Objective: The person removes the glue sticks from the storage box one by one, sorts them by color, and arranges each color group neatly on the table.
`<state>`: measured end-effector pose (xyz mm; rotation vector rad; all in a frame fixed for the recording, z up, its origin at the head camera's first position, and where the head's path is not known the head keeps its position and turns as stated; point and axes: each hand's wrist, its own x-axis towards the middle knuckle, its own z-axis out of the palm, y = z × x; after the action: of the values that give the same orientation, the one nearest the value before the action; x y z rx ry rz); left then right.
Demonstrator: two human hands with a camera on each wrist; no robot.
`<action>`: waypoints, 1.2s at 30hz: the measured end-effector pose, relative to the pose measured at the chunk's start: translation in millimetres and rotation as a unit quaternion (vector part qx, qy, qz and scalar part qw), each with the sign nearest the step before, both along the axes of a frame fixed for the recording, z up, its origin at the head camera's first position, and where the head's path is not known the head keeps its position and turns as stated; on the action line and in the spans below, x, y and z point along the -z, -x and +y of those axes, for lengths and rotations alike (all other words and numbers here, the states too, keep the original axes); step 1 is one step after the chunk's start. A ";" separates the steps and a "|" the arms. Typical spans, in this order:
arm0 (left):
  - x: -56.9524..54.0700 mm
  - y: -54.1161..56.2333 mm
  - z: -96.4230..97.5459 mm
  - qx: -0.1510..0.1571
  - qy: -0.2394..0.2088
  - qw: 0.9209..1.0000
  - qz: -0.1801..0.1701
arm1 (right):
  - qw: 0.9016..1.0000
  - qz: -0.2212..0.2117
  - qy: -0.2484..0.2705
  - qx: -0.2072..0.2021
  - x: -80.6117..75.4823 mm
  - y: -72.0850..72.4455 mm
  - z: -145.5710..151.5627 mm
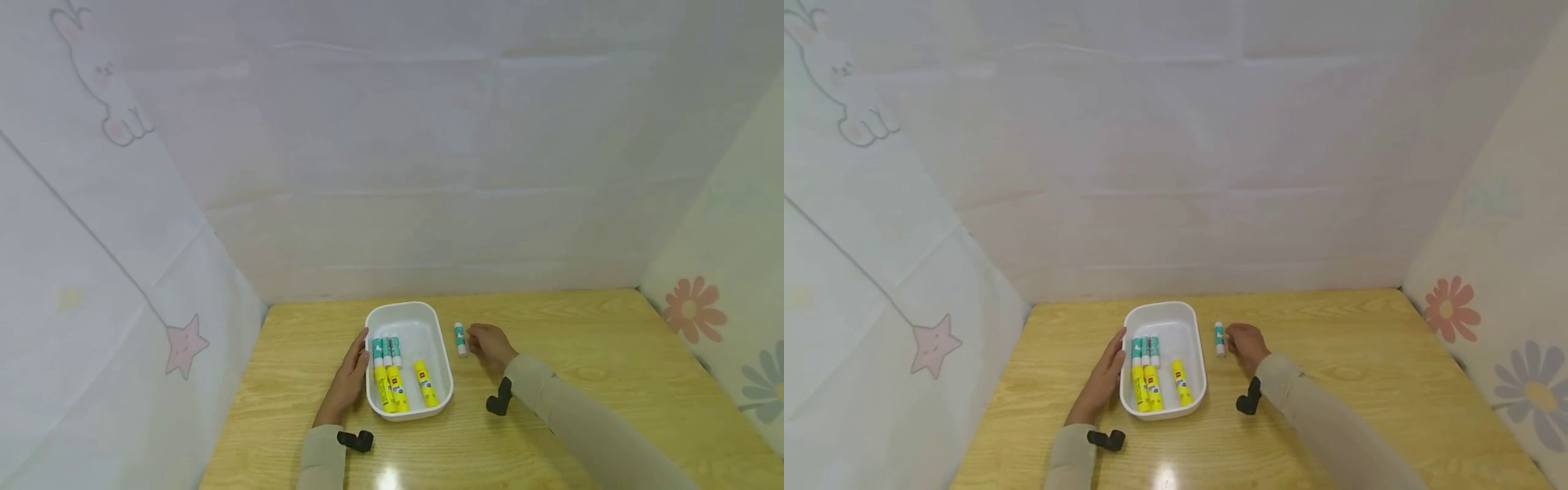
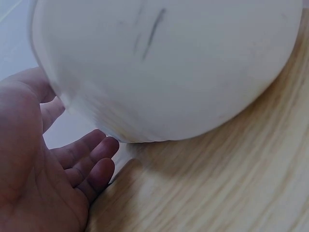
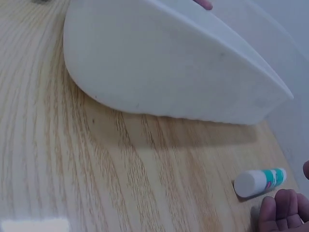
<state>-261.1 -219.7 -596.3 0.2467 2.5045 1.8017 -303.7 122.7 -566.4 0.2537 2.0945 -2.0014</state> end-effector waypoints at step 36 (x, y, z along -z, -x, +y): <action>-5.0 0.8 12.3 -0.008 -0.003 1.000 -0.003 | 0.987 -0.040 0.117 -0.107 -89.3 -6.1 -99.6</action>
<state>-262.0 -207.5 -591.3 0.2215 2.5063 1.8128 -297.6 23.1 -477.1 0.0631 1.7381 -2.0444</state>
